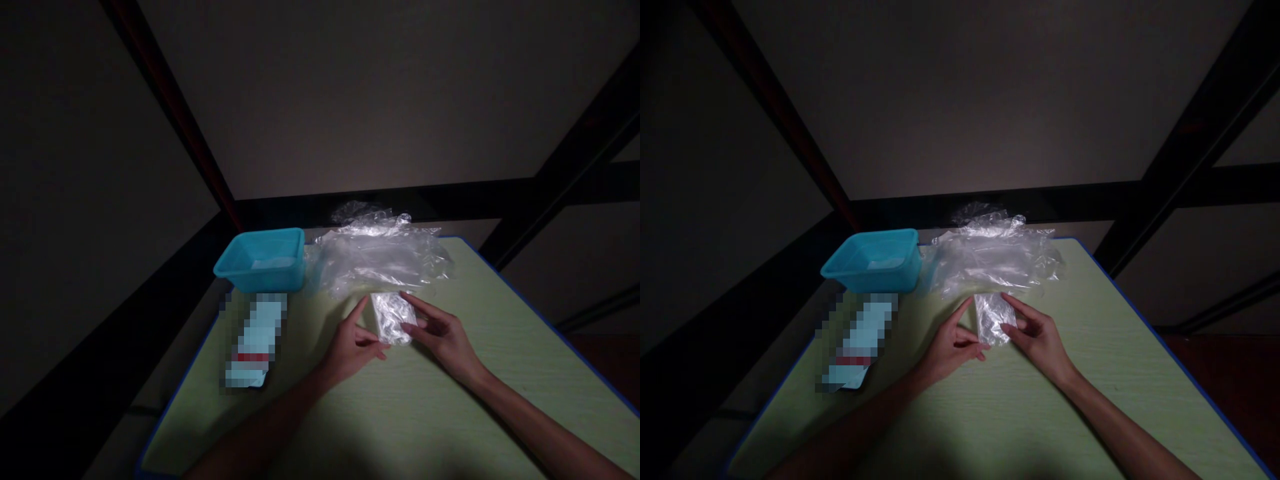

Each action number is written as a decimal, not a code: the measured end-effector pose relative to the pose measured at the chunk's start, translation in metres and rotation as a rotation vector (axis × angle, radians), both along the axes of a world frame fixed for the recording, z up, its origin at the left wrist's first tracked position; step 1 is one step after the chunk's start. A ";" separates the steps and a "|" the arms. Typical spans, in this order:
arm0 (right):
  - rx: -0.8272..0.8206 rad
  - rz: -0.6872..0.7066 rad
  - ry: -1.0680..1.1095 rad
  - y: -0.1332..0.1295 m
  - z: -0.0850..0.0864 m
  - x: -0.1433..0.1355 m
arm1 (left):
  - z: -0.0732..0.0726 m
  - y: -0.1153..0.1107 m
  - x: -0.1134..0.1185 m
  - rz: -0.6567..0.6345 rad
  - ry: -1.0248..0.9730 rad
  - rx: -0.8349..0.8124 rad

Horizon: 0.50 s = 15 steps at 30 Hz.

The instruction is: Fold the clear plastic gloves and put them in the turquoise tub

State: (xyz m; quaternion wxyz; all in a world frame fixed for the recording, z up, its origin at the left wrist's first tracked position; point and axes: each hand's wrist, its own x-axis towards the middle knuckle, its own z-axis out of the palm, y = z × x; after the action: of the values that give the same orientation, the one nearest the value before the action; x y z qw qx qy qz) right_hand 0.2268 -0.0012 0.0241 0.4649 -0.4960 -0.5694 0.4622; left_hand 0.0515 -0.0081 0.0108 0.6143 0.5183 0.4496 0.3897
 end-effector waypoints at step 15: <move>0.088 -0.065 0.035 0.004 -0.012 0.002 | 0.002 0.000 0.001 0.066 -0.092 -0.049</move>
State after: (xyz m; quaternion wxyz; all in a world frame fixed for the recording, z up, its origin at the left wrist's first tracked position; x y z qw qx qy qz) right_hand 0.2289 0.0031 0.0122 0.5109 -0.4851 -0.5644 0.4303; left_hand 0.0526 -0.0078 0.0130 0.6334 0.4696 0.4472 0.4223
